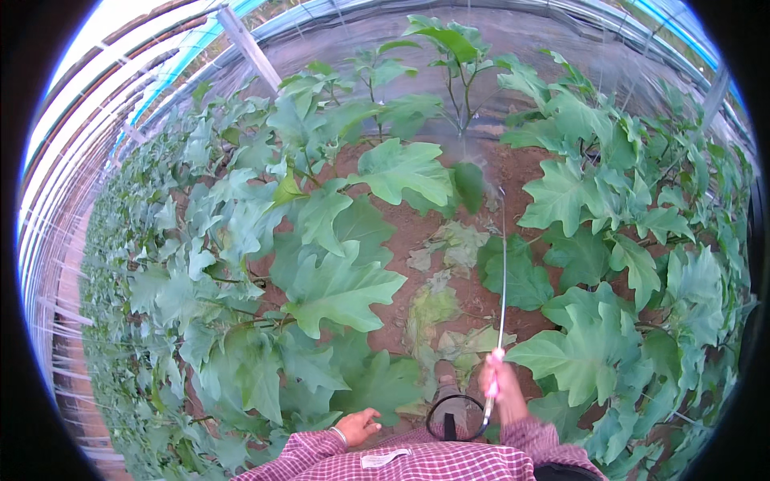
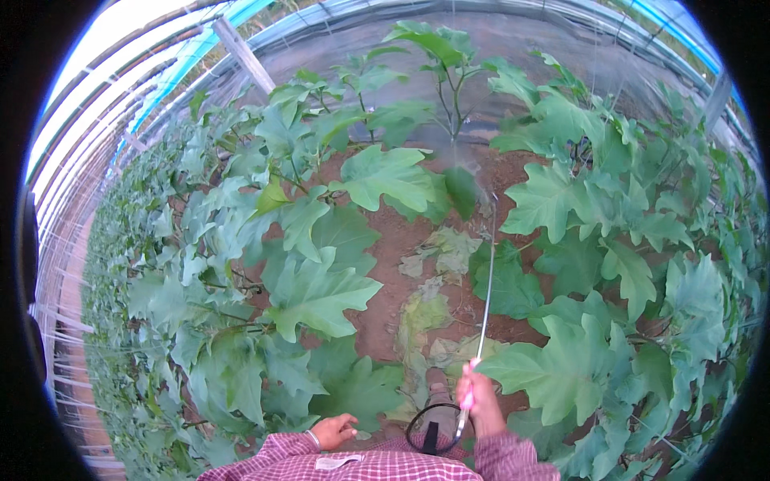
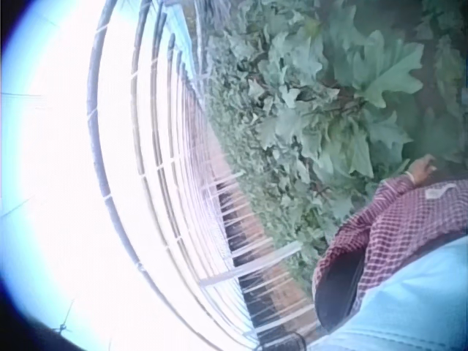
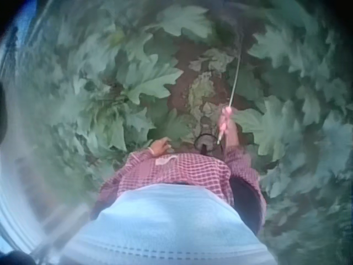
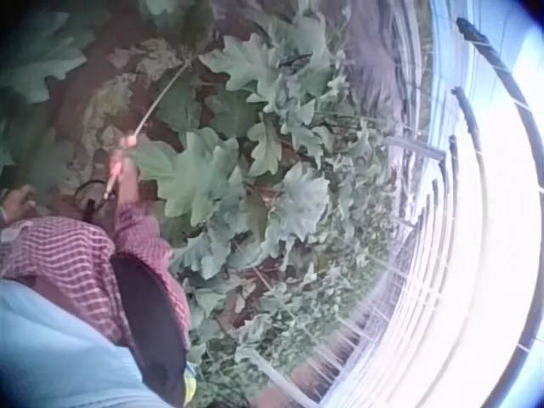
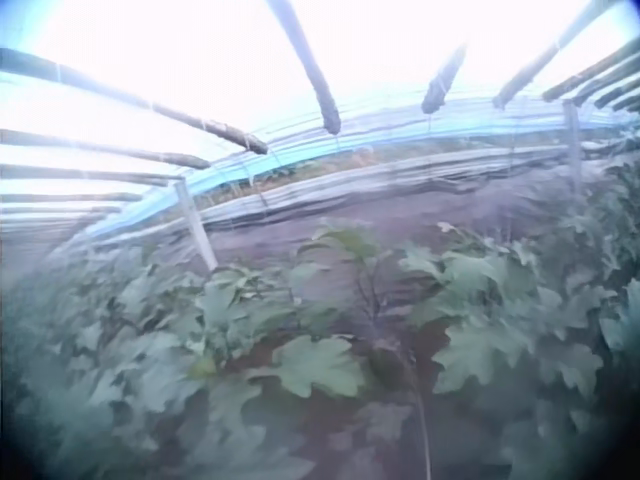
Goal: The person walks through a greenhouse and sprays a mist onto rows of large-leafed plants using a handheld wand connected to a backpack sprayer. The person moves steadily along the rows, directing the spray at the foliage.
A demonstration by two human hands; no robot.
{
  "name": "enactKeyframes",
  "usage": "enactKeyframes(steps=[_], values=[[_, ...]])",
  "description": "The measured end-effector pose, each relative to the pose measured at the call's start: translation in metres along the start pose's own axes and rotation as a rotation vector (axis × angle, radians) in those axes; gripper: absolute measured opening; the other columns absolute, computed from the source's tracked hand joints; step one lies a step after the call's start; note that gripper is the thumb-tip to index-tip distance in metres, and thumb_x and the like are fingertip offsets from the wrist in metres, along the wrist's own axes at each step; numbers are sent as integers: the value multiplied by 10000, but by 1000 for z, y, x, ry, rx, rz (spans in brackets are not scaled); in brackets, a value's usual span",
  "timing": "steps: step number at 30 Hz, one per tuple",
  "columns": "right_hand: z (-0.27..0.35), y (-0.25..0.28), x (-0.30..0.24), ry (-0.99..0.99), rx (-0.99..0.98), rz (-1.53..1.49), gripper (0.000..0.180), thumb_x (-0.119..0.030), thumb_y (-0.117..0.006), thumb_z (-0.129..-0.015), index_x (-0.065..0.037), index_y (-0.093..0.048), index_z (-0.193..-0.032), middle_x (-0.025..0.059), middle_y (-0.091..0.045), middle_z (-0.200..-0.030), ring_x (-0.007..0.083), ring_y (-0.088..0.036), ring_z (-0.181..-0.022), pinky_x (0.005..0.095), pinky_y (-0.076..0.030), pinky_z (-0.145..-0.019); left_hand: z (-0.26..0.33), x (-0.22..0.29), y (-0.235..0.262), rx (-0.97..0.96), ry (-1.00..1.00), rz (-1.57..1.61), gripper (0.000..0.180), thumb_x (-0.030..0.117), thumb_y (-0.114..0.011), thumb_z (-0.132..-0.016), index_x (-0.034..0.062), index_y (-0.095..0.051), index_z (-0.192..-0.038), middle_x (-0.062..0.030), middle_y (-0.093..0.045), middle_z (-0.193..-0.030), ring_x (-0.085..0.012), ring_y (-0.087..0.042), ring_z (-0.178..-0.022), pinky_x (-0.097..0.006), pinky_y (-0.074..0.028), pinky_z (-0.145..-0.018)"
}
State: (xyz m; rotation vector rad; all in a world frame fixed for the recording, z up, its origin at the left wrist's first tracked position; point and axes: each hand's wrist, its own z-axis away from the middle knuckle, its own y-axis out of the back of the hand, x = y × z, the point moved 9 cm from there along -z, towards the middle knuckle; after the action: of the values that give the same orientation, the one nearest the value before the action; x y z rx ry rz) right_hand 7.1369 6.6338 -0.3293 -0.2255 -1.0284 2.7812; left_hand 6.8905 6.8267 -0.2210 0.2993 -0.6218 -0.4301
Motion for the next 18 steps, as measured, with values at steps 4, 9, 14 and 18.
enactKeyframes(steps=[4, 9, 14, 18], values=[[100, -19, 24, -113, -26, -125, 202, -207, -537, -907, -152, -416, -755, -40, -381, -549, 90, -387, -423, 256, -333, -354, 2, 11, 12, 30, -3, 13, 360, 276, -584, -863, 63, -513, -1143, -107, -658, -881, -265, -635, -845, -374, -493, -759], [137, -44, 8, -225, -195, -99, 220, -227, -523, -919, -135, -430, -743, -55, -380, -570, 64, -367, -442, 235, -336, -366, 2, 13, 6, 6, -54, 0, 361, 288, -574, -865, 61, -506, -1138, -108, -654, -881, -266, -633, -843, -378, -490, -756], [57, -108, 3, -274, -295, 10, 276, -270, -529, -921, -149, -423, -696, -65, -380, -557, 51, -368, -430, 194, -316, -342, 7, 22, 26, 36, -66, -17, 372, 301, -575, -862, 61, -504, -1136, -112, -653, -888, -277, -631, -856, -384, -486, -762], [-7, -160, -6, -216, -411, -120, 276, -239, -586, -880, -149, -430, -671, -62, -400, -561, 58, -380, -418, 206, -326, -328, 12, 20, 33, 61, -43, -15, 376, 310, -569, -863, 61, -503, -1136, -119, -653, -891, -290, -628, -862, -390, -484, -765]])
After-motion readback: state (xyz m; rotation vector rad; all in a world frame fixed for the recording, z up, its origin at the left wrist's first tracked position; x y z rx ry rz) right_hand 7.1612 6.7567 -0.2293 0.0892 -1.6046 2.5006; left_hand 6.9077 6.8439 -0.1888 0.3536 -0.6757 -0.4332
